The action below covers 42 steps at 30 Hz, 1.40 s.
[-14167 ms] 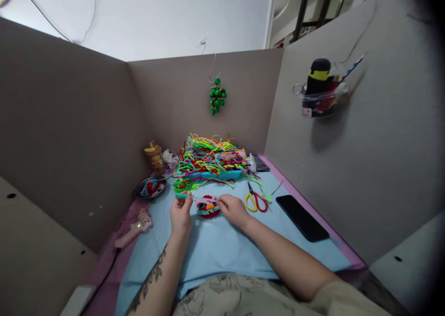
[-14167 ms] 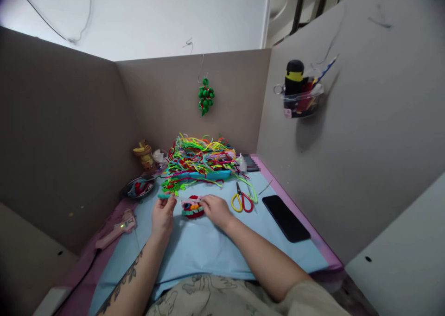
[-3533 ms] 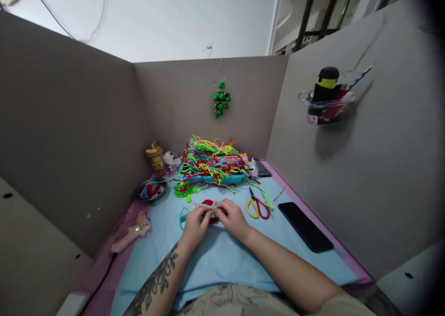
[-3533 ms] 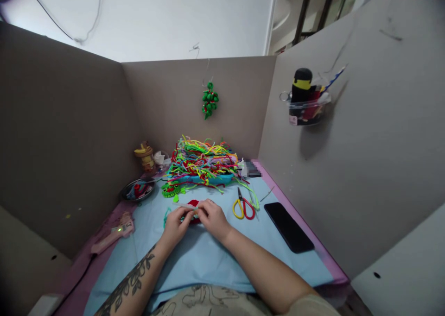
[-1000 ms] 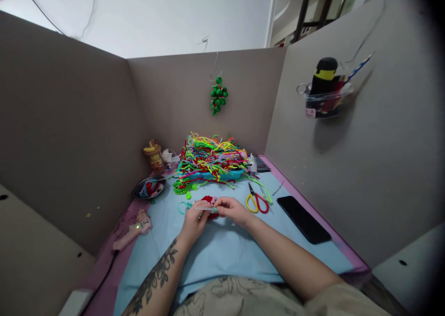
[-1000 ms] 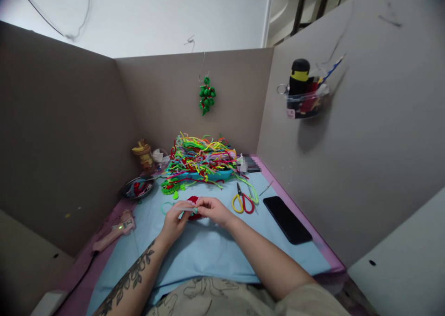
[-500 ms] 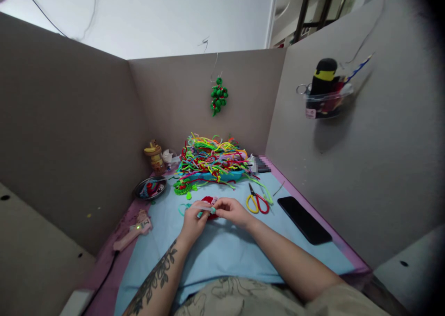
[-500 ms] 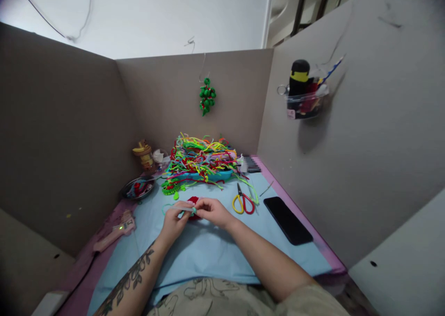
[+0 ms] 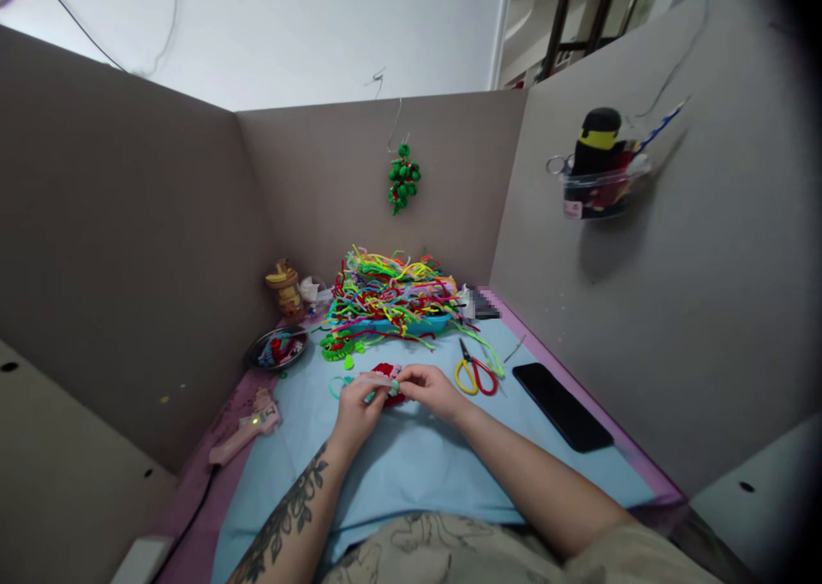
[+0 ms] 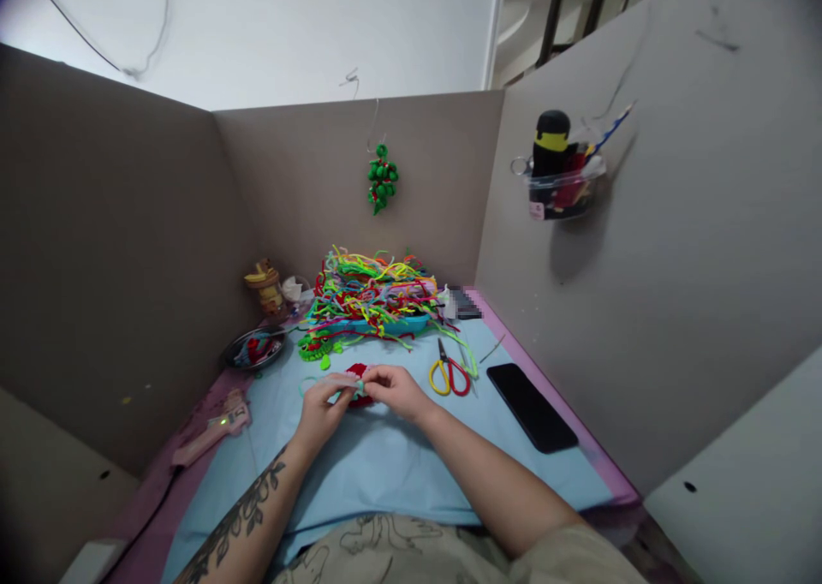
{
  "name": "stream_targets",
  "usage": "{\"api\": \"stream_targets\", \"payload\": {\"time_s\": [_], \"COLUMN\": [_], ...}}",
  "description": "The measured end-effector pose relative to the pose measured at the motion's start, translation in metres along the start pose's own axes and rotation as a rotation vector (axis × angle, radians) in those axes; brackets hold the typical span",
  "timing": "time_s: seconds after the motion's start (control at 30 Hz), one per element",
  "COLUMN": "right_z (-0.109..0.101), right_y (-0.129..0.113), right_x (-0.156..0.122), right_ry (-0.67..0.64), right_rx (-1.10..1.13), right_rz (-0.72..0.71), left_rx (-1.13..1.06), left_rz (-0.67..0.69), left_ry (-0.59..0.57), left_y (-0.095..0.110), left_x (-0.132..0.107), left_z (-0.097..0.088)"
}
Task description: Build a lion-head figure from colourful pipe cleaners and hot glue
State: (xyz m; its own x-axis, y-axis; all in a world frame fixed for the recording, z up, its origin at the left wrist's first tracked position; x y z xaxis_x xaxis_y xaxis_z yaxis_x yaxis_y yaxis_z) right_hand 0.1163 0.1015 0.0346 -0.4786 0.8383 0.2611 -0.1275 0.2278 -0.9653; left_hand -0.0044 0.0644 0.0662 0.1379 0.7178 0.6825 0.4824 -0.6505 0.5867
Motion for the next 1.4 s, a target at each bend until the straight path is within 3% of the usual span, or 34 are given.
{"api": "stream_targets", "payload": {"time_s": [0.23, 0.43, 0.63, 0.83, 1.13, 1.3, 1.4], "right_z": [-0.008, -0.008, 0.005, 0.02, 0.027, 0.022, 0.011], "right_y": [-0.007, -0.032, -0.047, -0.06, -0.058, -0.053, -0.044], "right_x": [-0.002, -0.01, -0.019, -0.029, -0.033, -0.03, -0.022], "right_ry": [0.181, 0.356, 0.365, 0.376, 0.362, 0.294, 0.286], "right_rx": [-0.172, -0.512, -0.723, -1.04, -1.074, -0.833, -0.625], "right_rz": [-0.081, -0.318, -0.544, -0.665, -0.736, -0.677, -0.528], "left_rx": [0.034, -0.09, -0.273, -0.449, -0.449, -0.333, -0.196], "left_rz": [-0.161, -0.272, -0.45, -0.586, -0.567, -0.413, -0.269], "left_ry": [0.026, 0.0, -0.016, -0.014, 0.034, 0.037, -0.018], "left_y": [-0.013, -0.02, -0.034, -0.046, -0.048, -0.04, -0.026], "left_x": [-0.001, -0.002, -0.007, -0.012, -0.011, -0.007, -0.003], "left_z": [0.002, 0.008, 0.015, 0.023, 0.02, 0.012, 0.009]}}
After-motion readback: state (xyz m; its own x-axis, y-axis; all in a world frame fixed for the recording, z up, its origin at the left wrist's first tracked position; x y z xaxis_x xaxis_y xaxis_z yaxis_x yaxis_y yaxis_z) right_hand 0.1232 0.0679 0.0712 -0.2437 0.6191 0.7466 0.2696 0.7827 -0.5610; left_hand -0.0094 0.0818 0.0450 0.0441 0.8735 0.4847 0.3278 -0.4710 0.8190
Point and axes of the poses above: each hand's wrist, its own x-axis towards the middle knuckle, its own z-axis out of the palm, y = z × x, the point moved 9 cm from there along x, towards the middle knuckle
